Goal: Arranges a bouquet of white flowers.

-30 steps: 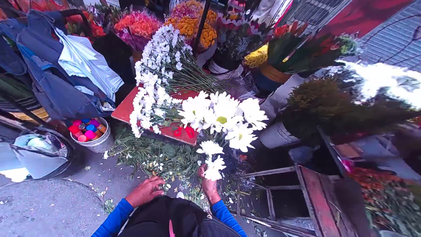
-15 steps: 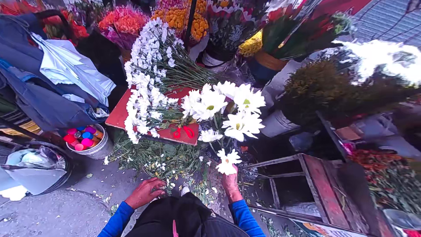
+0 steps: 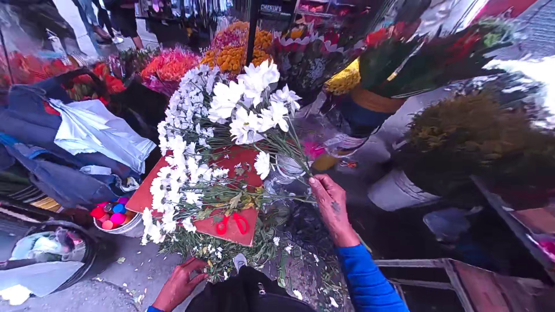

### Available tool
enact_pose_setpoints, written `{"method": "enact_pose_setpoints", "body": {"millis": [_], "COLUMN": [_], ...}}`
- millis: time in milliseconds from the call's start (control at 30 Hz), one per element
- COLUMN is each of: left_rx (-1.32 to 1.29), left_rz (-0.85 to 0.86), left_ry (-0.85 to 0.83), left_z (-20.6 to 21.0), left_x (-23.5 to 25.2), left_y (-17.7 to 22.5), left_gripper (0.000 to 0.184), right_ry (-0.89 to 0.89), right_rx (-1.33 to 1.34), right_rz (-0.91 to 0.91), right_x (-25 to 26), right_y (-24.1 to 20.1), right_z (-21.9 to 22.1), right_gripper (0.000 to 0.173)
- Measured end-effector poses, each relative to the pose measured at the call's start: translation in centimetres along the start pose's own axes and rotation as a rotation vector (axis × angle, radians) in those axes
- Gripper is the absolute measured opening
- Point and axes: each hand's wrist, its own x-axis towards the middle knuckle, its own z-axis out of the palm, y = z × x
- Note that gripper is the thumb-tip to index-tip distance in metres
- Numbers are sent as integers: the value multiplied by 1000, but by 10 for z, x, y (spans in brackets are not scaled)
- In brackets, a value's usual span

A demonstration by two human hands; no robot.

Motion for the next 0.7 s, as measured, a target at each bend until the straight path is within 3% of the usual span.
{"method": "enact_pose_setpoints", "body": {"millis": [233, 400, 567, 700], "left_rx": [61, 36, 43, 28], "left_rz": [-160, -304, -485, -580], "left_ry": [110, 212, 284, 322], "left_z": [12, 19, 12, 18], "left_x": [56, 54, 39, 34], "left_y": [38, 61, 68, 65], "left_gripper": [33, 32, 34, 35], "right_ry": [-182, -268, -379, -484], "right_rx": [33, -18, 217, 251], "right_rz": [-147, -256, -231, -237], "right_x": [152, 244, 297, 301], "right_y": [19, 36, 37, 33], "right_z": [42, 98, 162, 198], "right_gripper": [32, 38, 32, 31]}}
